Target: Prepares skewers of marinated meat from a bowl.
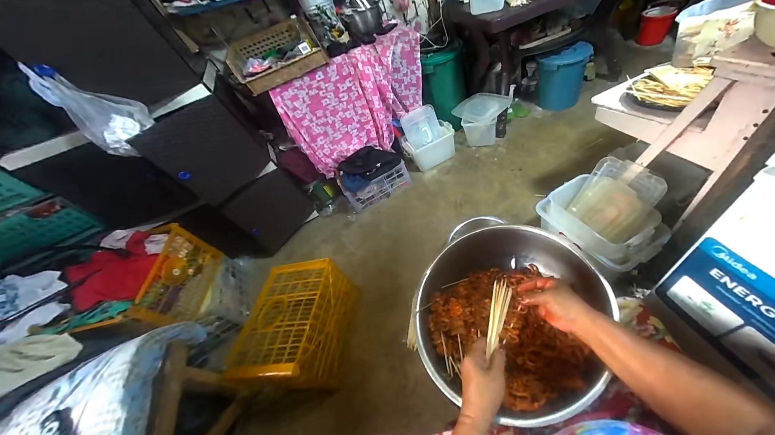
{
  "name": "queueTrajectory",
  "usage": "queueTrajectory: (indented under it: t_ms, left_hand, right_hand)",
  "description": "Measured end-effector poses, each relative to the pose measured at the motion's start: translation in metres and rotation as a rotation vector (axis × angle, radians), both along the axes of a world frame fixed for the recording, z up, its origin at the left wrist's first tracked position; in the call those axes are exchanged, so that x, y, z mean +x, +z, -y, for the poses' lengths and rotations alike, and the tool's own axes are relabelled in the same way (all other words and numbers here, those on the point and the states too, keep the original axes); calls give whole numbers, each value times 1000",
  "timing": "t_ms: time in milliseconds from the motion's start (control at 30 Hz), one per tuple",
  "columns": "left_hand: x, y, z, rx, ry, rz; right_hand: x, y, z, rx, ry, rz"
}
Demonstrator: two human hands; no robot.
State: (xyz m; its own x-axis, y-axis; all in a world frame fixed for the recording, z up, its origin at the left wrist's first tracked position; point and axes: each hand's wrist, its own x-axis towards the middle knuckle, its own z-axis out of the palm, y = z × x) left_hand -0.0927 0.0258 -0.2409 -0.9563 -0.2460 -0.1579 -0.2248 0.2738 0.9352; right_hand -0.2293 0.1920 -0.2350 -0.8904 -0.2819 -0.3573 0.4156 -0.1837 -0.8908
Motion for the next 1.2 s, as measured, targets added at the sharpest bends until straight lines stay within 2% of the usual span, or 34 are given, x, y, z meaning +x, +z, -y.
queueTrajectory:
  t_ms: [467, 600, 800, 1200]
  left_hand:
    - [1, 0, -1, -33, 3, 35]
    - [3, 2, -2, -39, 15, 48]
    - [2, 0, -2, -46, 28, 7]
    - [1, -1, -1, -47, 45, -5]
  right_hand:
    - [8, 1, -1, 194, 179, -50]
    - [10, 10, -1, 277, 266, -160]
    - [4, -7, -1, 193, 262, -235]
    - [14, -7, 9, 152, 345, -263]
